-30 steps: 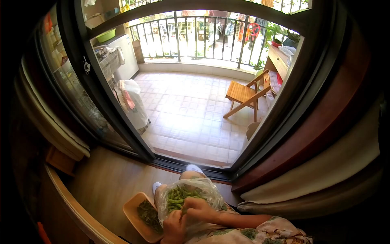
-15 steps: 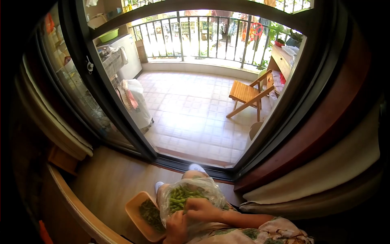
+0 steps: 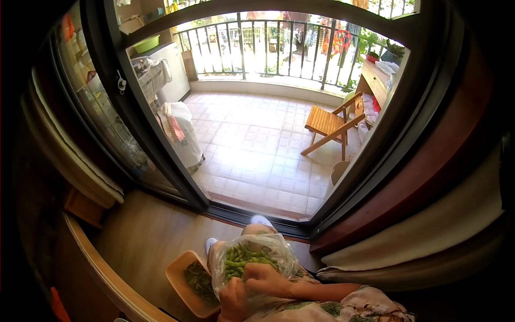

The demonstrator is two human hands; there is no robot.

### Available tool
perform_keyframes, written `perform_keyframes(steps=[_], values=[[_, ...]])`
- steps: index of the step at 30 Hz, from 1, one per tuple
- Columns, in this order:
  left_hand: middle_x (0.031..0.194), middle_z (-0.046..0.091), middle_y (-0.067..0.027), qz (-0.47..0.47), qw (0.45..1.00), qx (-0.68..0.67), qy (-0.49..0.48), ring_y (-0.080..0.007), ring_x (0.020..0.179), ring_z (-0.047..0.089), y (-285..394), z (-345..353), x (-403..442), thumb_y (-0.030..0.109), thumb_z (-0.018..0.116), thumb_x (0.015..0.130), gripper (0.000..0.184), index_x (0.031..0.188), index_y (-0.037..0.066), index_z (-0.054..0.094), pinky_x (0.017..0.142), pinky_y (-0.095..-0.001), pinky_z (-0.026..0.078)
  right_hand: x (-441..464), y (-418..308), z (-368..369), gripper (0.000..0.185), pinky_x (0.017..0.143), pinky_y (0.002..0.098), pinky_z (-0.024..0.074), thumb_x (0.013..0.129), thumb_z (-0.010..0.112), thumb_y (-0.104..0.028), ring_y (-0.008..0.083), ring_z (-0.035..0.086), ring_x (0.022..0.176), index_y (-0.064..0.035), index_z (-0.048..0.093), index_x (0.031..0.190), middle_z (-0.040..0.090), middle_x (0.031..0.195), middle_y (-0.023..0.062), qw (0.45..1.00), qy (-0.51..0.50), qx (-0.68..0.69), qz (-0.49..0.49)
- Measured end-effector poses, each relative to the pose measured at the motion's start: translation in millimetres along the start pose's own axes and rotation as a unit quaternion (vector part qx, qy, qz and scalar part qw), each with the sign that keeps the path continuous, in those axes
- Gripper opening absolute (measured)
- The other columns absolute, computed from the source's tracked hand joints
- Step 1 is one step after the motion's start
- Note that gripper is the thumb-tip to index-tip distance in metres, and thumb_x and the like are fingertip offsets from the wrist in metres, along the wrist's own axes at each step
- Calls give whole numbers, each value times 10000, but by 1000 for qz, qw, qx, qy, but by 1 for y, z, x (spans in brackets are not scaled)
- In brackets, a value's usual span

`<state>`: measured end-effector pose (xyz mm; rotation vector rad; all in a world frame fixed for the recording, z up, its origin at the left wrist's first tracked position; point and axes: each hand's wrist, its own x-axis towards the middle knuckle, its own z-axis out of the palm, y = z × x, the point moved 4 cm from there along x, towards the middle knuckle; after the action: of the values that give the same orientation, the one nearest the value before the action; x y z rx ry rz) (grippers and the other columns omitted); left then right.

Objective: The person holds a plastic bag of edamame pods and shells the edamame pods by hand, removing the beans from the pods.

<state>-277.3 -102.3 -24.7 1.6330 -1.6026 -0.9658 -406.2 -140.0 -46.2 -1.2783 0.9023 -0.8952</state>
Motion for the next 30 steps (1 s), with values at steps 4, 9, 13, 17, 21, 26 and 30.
perform_keyframes(steps=[4, 9, 13, 17, 21, 26, 30], values=[[749, 580, -219, 104, 992, 54, 48, -413, 697, 560, -10, 4, 4, 169, 467, 943, 219, 878, -24, 549, 610, -458, 417, 0, -4, 0, 82, 561, 263, 401, 775, 598, -67, 95, 477, 646, -11, 539, 782, 516, 686, 26, 1000, 19, 15, -5], [782, 566, -272, 52, 995, -76, 50, -438, 725, 550, -29, 7, 2, 177, 463, 968, 249, 983, -46, 573, 644, -437, 448, 5, 10, -7, 85, 649, 241, 450, 790, 560, -41, 95, 528, 759, -21, 601, 862, 578, 806, 17, 999, -9, 20, 41], [651, 430, 27, -47, 971, -232, -30, -65, 587, 365, -27, 8, 11, 228, 402, 1020, 290, 829, 45, 518, 503, -247, 306, 10, 3, -9, 49, 581, 258, 418, 741, 556, -24, 98, 492, 673, 4, 552, 781, 530, 703, 33, 999, 24, 22, 32], [636, 430, 24, -60, 966, -243, -61, -56, 575, 352, -18, 0, 11, 244, 383, 1027, 315, 835, 28, 509, 502, -232, 290, 10, 5, -7, 62, 594, 242, 417, 736, 552, 1, 89, 490, 687, 17, 555, 796, 532, 724, 25, 996, 14, 52, 66], [629, 420, 20, -113, 952, -273, -80, -59, 566, 345, -23, 3, 14, 263, 368, 1028, 338, 817, 36, 502, 506, -226, 286, 13, 0, -9, 56, 616, 234, 437, 745, 539, 13, 81, 523, 702, 23, 550, 799, 538, 761, 17, 993, 2, 41, 107], [700, 411, -1, -196, 923, -321, -77, -66, 646, 373, -24, 5, 13, 196, 440, 982, 275, 768, 22, 447, 541, -262, 370, 13, 6, -10, 57, 665, 229, 472, 758, 524, 13, 88, 576, 752, 18, 547, 810, 546, 791, 12, 982, -9, 137, 129], [699, 418, 18, -214, 911, -343, -75, -51, 644, 395, -25, 7, 14, 216, 431, 986, 288, 762, 34, 447, 539, -254, 367, 13, 6, -10, 64, 673, 227, 472, 757, 518, 14, 85, 574, 753, 15, 544, 815, 548, 794, 11, 980, -16, 146, 134]])
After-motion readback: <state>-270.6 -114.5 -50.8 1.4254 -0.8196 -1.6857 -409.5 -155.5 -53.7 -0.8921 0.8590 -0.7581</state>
